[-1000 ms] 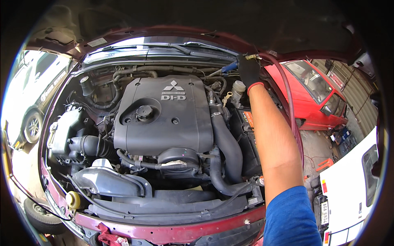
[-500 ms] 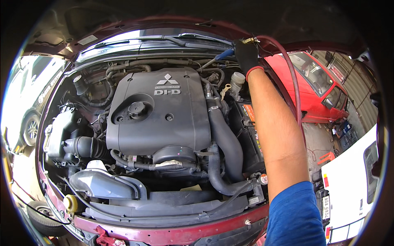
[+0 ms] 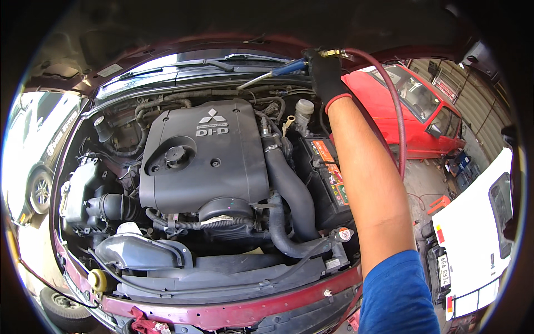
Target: The person uses a compressed air nozzle to blow dust off the engine bay of a maroon car, then wipes the surfaces with a red cloth. The person cleans around the battery, engine cover, and front radiator area.
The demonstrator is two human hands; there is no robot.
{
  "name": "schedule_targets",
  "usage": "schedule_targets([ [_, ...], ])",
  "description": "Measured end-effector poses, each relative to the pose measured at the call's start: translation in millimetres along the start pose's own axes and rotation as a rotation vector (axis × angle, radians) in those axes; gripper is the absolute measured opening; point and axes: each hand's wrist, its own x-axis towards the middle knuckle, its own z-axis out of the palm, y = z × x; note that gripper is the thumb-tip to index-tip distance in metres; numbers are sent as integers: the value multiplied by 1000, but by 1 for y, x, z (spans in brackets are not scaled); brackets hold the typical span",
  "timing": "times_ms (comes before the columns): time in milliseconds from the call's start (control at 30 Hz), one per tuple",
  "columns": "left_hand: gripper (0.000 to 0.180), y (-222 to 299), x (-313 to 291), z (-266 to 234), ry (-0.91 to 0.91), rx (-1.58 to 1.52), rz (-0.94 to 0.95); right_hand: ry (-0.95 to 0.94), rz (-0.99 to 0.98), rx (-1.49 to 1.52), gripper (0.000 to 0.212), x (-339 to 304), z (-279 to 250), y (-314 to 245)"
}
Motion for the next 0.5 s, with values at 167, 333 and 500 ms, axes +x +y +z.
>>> schedule_targets([
  [167,51,-2,-3,0,-16,-142,-89,13,-124,-510,29,-3,-4,-7],
  [333,52,-7,-4,1,-33,-172,-140,20,175,65,30,-13,1,-12],
  [500,57,0,-1,-1,-3,-38,-13,54,-74,-194,21,-30,22,-28],
])
